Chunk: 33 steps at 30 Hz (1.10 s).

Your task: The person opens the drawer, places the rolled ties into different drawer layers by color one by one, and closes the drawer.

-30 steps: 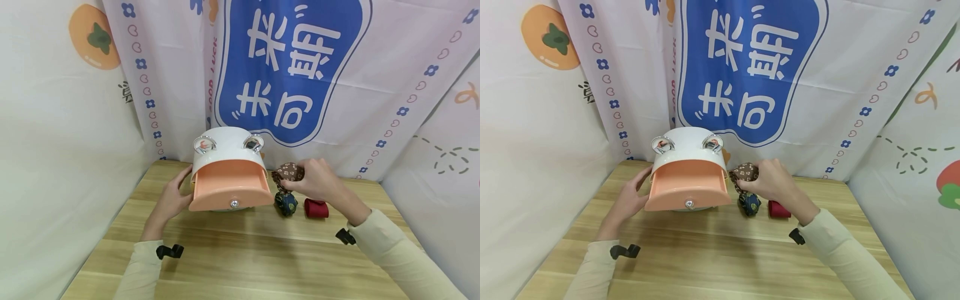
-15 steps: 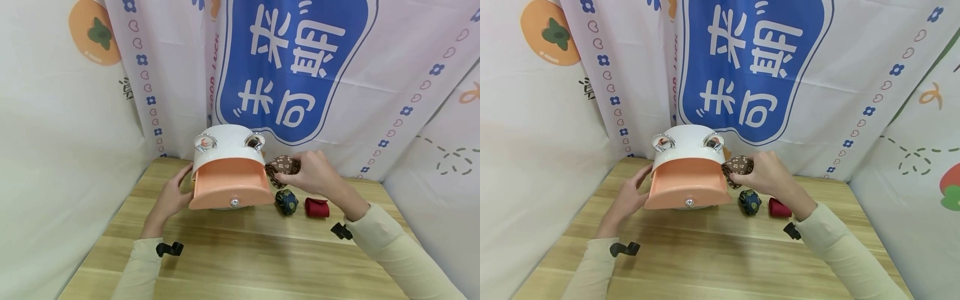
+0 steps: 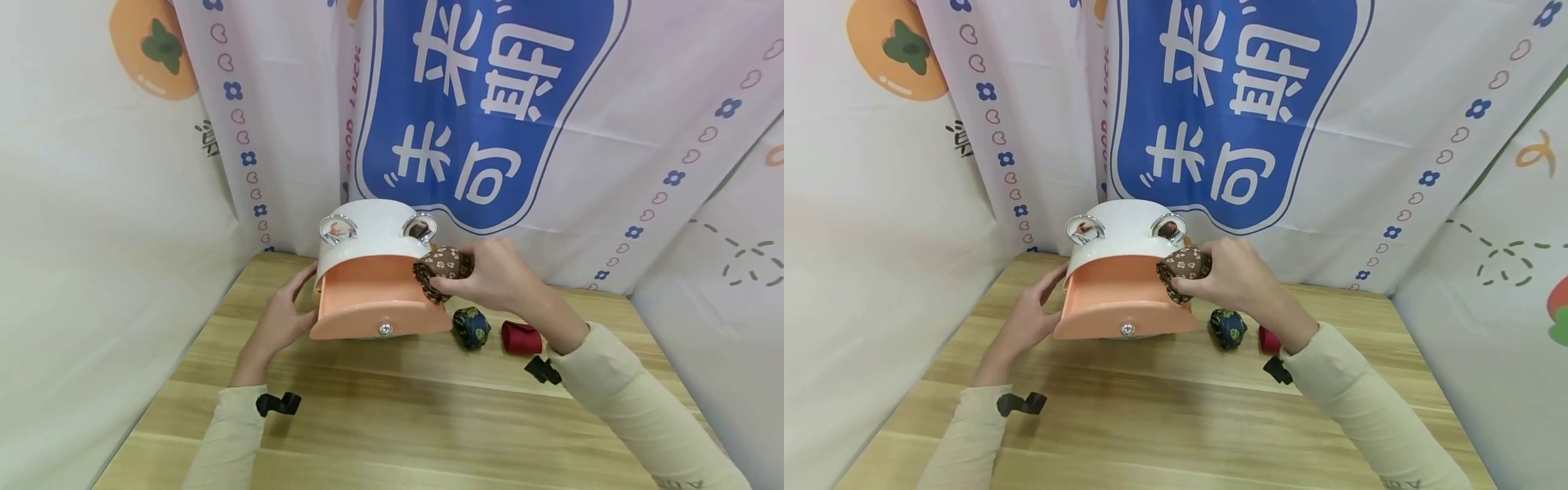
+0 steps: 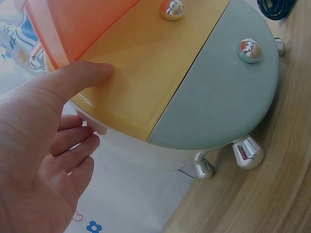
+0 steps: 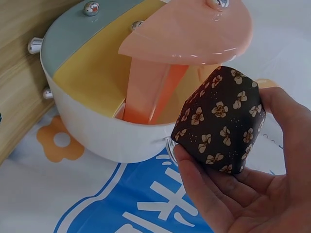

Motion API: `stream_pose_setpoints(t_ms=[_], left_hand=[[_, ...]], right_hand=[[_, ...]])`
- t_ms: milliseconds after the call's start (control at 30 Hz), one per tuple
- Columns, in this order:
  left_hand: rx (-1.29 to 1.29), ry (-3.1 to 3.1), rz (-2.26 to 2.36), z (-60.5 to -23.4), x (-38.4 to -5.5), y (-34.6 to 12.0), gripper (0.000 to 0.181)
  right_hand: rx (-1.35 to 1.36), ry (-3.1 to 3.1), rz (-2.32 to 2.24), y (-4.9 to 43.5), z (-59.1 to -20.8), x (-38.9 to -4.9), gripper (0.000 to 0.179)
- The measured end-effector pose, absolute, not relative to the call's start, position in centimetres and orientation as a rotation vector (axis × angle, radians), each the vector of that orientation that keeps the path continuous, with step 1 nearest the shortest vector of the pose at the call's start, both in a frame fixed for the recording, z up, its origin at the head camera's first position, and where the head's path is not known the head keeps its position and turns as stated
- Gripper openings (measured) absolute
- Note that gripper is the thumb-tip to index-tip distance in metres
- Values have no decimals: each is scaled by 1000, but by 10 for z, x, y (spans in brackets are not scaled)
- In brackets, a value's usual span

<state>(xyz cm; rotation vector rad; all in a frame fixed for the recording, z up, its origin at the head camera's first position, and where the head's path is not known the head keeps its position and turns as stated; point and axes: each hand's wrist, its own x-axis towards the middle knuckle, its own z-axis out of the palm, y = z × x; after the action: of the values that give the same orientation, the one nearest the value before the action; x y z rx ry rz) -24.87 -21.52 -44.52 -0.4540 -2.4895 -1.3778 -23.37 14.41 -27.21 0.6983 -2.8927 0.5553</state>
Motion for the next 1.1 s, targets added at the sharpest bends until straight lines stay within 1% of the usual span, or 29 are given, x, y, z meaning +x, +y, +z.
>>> stream_pose_setpoints(t_ms=[433, 633, 867, 1100], left_hand=[[-440, -2510, -1387, -442, -242, -215, 85], [-445, -2506, -1375, -446, -245, -216, 86], [-463, -2492, -1384, -445, -247, -216, 85], [-469, -2483, -1387, -434, -242, -210, 83]], right_hand=[[761, -2901, 629, 122, -278, -237, 44], [774, -2900, 643, 115, -279, -239, 42], [772, -2891, 621, 109, -280, -241, 44], [762, -2876, 599, 102, -281, -241, 47]])
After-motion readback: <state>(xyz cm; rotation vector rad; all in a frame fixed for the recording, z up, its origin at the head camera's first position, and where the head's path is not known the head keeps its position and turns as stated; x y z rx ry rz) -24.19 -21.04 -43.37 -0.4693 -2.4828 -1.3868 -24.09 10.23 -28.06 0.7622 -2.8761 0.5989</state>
